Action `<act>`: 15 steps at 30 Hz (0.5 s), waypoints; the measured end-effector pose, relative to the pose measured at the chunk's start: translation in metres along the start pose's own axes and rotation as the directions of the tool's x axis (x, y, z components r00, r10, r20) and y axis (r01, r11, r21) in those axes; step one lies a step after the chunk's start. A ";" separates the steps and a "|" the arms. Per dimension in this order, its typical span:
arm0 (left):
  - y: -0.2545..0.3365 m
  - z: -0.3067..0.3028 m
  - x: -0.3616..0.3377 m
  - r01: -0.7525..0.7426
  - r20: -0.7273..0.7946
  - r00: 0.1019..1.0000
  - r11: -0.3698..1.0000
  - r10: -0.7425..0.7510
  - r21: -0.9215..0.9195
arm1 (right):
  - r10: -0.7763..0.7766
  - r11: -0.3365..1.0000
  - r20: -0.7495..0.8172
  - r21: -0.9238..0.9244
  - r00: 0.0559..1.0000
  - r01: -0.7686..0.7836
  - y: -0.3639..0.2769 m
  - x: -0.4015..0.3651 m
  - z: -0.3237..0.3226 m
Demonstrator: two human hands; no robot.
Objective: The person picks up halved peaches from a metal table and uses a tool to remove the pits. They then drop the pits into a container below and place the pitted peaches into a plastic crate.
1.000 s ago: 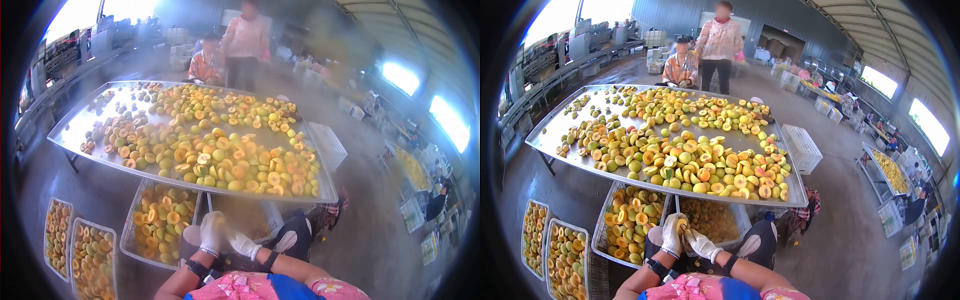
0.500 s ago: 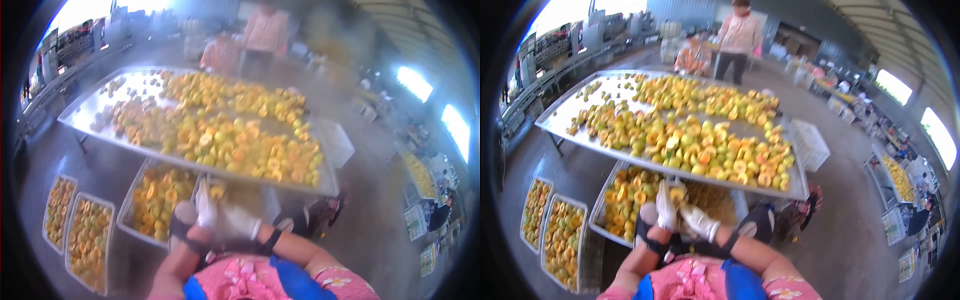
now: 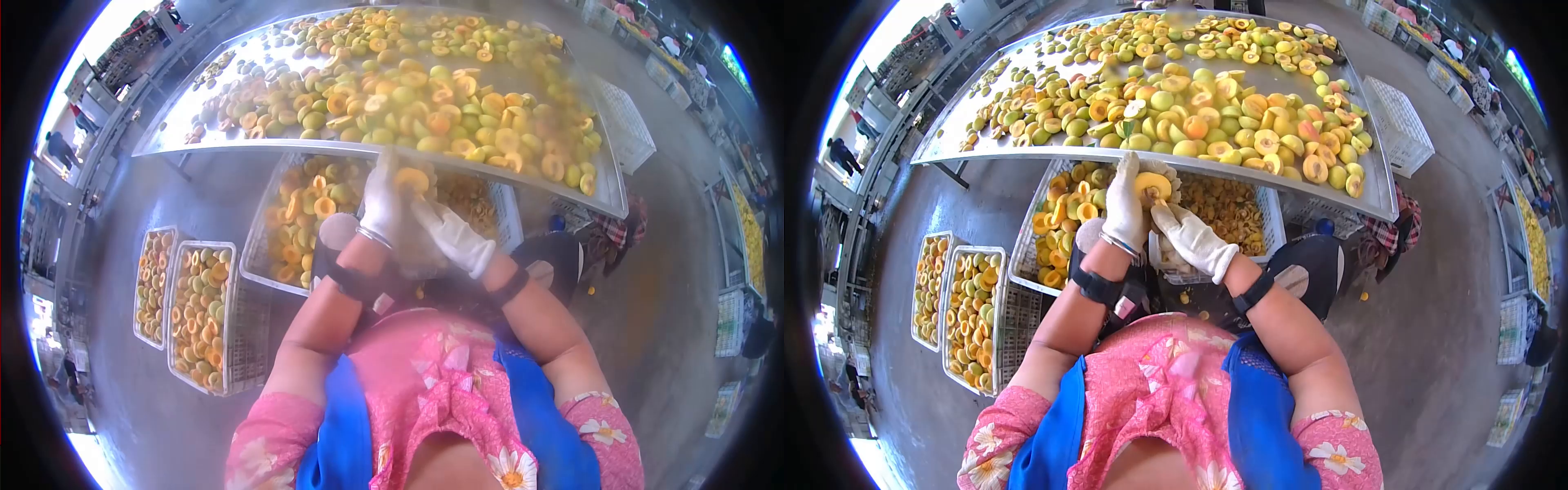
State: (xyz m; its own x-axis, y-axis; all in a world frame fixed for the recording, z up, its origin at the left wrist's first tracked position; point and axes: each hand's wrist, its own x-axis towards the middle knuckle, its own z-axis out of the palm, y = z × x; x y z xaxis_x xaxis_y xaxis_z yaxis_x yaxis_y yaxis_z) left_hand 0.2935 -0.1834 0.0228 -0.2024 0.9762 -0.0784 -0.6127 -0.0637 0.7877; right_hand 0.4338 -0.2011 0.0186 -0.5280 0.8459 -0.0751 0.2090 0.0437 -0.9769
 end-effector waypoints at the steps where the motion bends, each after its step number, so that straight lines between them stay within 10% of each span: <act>1: -0.009 -0.009 0.008 -0.283 0.123 0.958 0.915 0.258 0.288 | -0.046 0.998 0.051 -0.034 0.998 0.048 0.008 0.007 -0.003; 5: -0.012 0.002 0.002 -0.255 -0.046 0.950 0.853 0.309 0.456 | -0.082 0.996 -0.028 -0.028 0.996 0.081 0.002 -0.006 0.003; 7: 0.002 0.001 -0.001 0.028 0.069 0.997 0.981 -0.041 0.190 | 0.106 0.993 0.074 -0.066 0.992 -0.101 0.000 -0.006 -0.009; 9: 0.004 -0.008 0.005 -0.002 0.186 0.981 0.959 -0.053 0.284 | 0.052 0.998 0.204 0.014 0.978 -0.056 -0.001 -0.005 -0.016; 11: 0.003 -0.006 0.004 -0.490 0.453 0.867 0.507 0.205 0.709 | 0.030 1.000 0.165 -0.006 0.986 -0.029 0.008 0.001 -0.011; 13: 0.001 -0.014 0.003 -0.350 0.385 0.922 0.535 0.051 0.769 | -0.070 0.990 0.083 -0.118 0.994 0.079 0.017 -0.004 -0.009; 15: -0.008 -0.023 0.008 -0.268 0.339 0.940 0.692 0.036 0.670 | 0.039 0.959 0.175 0.269 0.984 -0.086 0.022 -0.002 -0.002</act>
State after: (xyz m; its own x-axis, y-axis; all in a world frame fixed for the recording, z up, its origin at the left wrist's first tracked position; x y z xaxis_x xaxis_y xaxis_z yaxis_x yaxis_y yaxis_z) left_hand 0.2788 -0.1804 0.0020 0.0467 0.9858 0.1612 0.1419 -0.1663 0.9758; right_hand 0.4413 -0.2008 -0.0019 -0.6554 0.7408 -0.1469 0.0244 -0.1737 -0.9845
